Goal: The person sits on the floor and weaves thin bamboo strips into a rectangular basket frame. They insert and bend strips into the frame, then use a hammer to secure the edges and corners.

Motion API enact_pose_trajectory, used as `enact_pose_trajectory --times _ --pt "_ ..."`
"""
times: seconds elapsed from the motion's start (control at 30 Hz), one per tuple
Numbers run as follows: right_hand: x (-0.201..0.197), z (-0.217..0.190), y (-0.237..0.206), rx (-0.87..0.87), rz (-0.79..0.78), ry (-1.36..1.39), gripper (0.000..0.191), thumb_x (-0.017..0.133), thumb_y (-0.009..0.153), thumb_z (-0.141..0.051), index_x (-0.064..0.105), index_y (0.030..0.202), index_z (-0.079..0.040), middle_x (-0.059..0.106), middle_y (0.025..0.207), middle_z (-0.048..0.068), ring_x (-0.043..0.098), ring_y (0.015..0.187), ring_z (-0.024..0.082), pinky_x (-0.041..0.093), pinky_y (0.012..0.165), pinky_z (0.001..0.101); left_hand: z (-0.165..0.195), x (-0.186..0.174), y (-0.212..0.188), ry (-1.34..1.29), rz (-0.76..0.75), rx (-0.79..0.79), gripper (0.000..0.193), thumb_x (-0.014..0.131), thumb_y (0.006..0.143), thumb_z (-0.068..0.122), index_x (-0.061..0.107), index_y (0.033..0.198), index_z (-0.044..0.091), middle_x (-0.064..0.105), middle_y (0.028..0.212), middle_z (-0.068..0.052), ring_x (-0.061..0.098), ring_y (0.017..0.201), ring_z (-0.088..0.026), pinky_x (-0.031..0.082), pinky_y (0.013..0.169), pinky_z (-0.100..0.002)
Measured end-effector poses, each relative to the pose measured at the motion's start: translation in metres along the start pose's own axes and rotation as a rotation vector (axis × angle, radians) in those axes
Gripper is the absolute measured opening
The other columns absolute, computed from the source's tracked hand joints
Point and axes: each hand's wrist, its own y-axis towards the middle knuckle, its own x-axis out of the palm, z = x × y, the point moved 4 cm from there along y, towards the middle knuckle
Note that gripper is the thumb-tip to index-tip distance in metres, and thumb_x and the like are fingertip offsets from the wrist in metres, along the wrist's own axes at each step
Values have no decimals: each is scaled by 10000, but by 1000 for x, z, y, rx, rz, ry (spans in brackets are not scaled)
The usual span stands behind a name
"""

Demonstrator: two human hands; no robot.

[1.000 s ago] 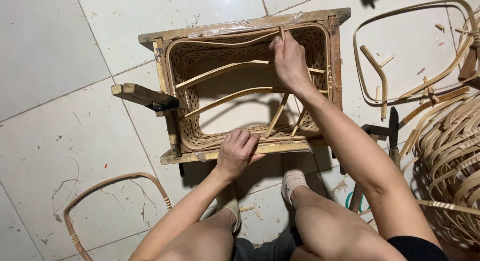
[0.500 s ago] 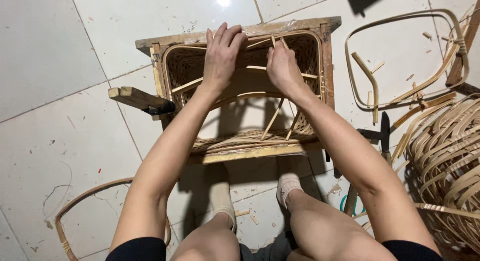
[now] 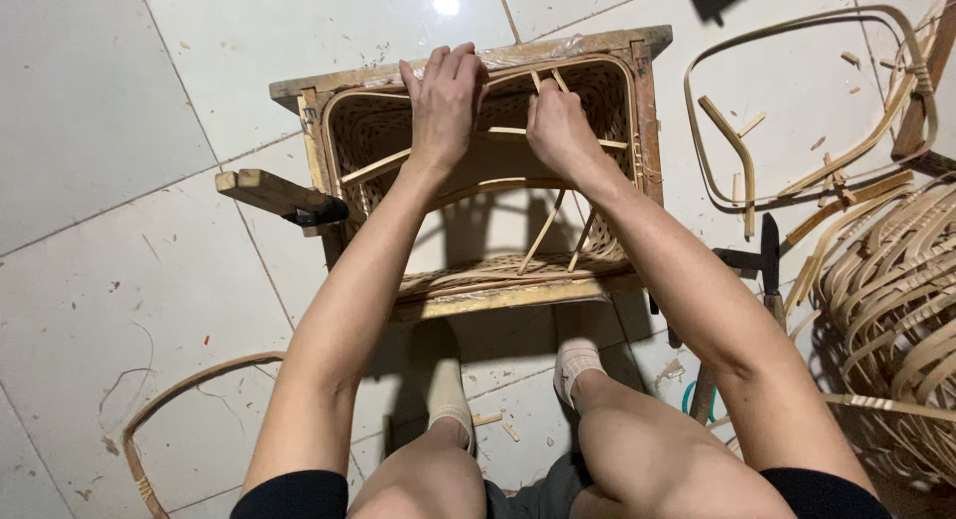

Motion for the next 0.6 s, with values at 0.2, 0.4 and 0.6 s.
enact_pose_trajectory --times 0.2,0.4,0.6 --pt "3 -5 3 117 -186 33 287 361 1086 -98 541 1009 111 644 688 140 635 478 252 487 322 311 2 1 1 101 81 -36 290 666 938 20 662 1222 74 659 1328 -72 564 1306 -307 201 1131 -800" --pt "12 -5 4 99 -220 8 329 349 1113 -132 564 1044 108 639 698 131 593 475 208 474 345 309 2 0 -1 42 41 -83 297 645 948 -25 659 1229 69 666 1301 -55 578 1282 -284 193 1161 -781" --pt "11 -1 3 133 -266 -126 271 363 1078 -19 501 1237 151 664 743 187 661 581 289 543 457 372 -1 3 -3 19 75 -44 233 669 978 53 664 1209 84 654 1318 -56 555 1300 -323 161 1145 -778"
